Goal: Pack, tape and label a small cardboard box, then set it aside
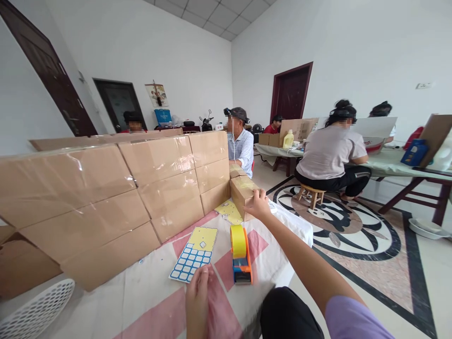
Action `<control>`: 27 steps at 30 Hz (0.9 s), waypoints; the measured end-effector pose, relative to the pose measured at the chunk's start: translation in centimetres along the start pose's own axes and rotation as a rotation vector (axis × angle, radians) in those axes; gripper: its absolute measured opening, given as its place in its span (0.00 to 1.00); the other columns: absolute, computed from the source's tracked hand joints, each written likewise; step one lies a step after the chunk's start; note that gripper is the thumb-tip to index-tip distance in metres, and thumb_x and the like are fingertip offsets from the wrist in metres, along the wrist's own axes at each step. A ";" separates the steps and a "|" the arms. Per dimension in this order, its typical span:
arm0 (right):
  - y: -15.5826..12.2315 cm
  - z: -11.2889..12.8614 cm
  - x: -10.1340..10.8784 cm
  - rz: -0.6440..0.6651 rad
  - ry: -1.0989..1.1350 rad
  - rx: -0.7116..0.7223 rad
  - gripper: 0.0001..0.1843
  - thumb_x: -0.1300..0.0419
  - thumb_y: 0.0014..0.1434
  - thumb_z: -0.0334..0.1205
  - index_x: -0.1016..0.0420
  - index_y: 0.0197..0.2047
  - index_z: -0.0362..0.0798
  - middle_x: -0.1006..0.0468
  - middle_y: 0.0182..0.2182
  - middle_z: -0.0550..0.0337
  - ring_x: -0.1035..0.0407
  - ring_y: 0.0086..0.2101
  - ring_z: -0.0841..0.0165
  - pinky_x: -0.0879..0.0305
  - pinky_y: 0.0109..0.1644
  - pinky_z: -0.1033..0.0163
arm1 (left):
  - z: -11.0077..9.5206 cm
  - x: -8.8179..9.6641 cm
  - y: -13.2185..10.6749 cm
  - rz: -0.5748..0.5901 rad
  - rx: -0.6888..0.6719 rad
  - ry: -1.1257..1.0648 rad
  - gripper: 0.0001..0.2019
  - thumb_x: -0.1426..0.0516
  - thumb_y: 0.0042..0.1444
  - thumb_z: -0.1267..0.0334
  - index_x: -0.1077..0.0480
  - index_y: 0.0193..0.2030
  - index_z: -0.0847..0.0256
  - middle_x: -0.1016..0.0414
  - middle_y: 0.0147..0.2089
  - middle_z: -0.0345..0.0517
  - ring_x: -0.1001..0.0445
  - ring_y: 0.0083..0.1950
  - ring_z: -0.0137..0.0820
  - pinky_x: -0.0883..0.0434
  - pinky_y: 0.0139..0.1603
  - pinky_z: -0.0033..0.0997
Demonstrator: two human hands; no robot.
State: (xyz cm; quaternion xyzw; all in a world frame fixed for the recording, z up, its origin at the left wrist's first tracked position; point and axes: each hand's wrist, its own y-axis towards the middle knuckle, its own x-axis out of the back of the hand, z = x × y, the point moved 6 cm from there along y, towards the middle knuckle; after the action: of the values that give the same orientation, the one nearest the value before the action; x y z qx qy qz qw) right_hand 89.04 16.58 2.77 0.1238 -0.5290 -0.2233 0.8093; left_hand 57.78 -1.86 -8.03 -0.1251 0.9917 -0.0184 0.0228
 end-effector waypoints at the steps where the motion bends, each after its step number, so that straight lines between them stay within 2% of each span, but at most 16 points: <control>1: 0.2 0.2 -0.1 -0.001 0.001 -0.014 0.49 0.32 0.45 0.56 0.46 0.64 0.47 0.49 0.63 0.39 0.44 0.60 0.41 0.37 0.55 0.44 | 0.0 0.0 0.0 -0.002 0.007 0.012 0.28 0.43 0.52 0.34 0.24 0.42 0.58 0.20 0.49 0.54 0.25 0.54 0.47 0.29 0.57 0.43; 7: 1.9 1.1 -0.9 0.016 -0.001 -0.073 0.48 0.32 0.45 0.55 0.46 0.64 0.49 0.49 0.63 0.41 0.44 0.58 0.43 0.37 0.54 0.45 | 0.0 -0.1 0.2 0.011 0.028 0.035 0.30 0.45 0.51 0.32 0.24 0.42 0.58 0.21 0.48 0.53 0.26 0.54 0.47 0.30 0.57 0.42; 14: 3.4 1.0 -2.0 0.022 -0.005 -0.107 0.48 0.32 0.45 0.56 0.46 0.65 0.52 0.51 0.65 0.44 0.43 0.56 0.43 0.38 0.55 0.44 | 0.4 -0.2 0.2 0.033 0.046 0.033 0.31 0.44 0.51 0.32 0.24 0.43 0.59 0.21 0.48 0.53 0.26 0.54 0.48 0.32 0.56 0.42; 20: 4.1 1.1 -2.2 0.042 -0.014 -0.136 0.53 0.30 0.44 0.57 0.47 0.68 0.52 0.54 0.68 0.43 0.46 0.61 0.40 0.40 0.58 0.41 | 0.2 -0.3 0.0 0.050 0.054 0.075 0.27 0.45 0.55 0.35 0.25 0.45 0.58 0.21 0.50 0.52 0.28 0.56 0.46 0.33 0.57 0.41; 22: 3.1 1.5 -1.1 0.009 -0.026 -0.143 0.56 0.30 0.45 0.61 0.50 0.70 0.53 0.57 0.71 0.42 0.51 0.64 0.37 0.43 0.60 0.37 | -0.1 -0.3 -0.1 0.051 0.041 0.094 0.25 0.46 0.57 0.37 0.25 0.45 0.57 0.21 0.51 0.51 0.28 0.56 0.46 0.32 0.57 0.41; 24: 1.0 2.2 0.6 -0.093 -0.002 -0.119 0.54 0.36 0.50 0.66 0.53 0.72 0.54 0.58 0.72 0.43 0.55 0.66 0.37 0.46 0.62 0.33 | -0.2 -0.4 -0.2 0.053 0.025 0.096 0.25 0.47 0.58 0.38 0.25 0.44 0.58 0.21 0.50 0.52 0.27 0.55 0.46 0.32 0.57 0.41; 27: -3.4 3.2 2.0 -0.158 0.095 -0.029 0.42 0.41 0.57 0.62 0.47 0.69 0.54 0.48 0.69 0.45 0.49 0.65 0.44 0.45 0.63 0.36 | -0.2 -0.5 -0.2 0.050 0.011 0.069 0.27 0.46 0.57 0.36 0.25 0.44 0.59 0.21 0.49 0.55 0.25 0.53 0.46 0.30 0.56 0.43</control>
State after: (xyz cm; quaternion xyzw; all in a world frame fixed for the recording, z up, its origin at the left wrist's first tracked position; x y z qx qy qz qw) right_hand 86.03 12.77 4.15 0.1638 -0.4754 -0.2880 0.8150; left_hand 58.28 -1.91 -7.86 -0.0996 0.9946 -0.0275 -0.0103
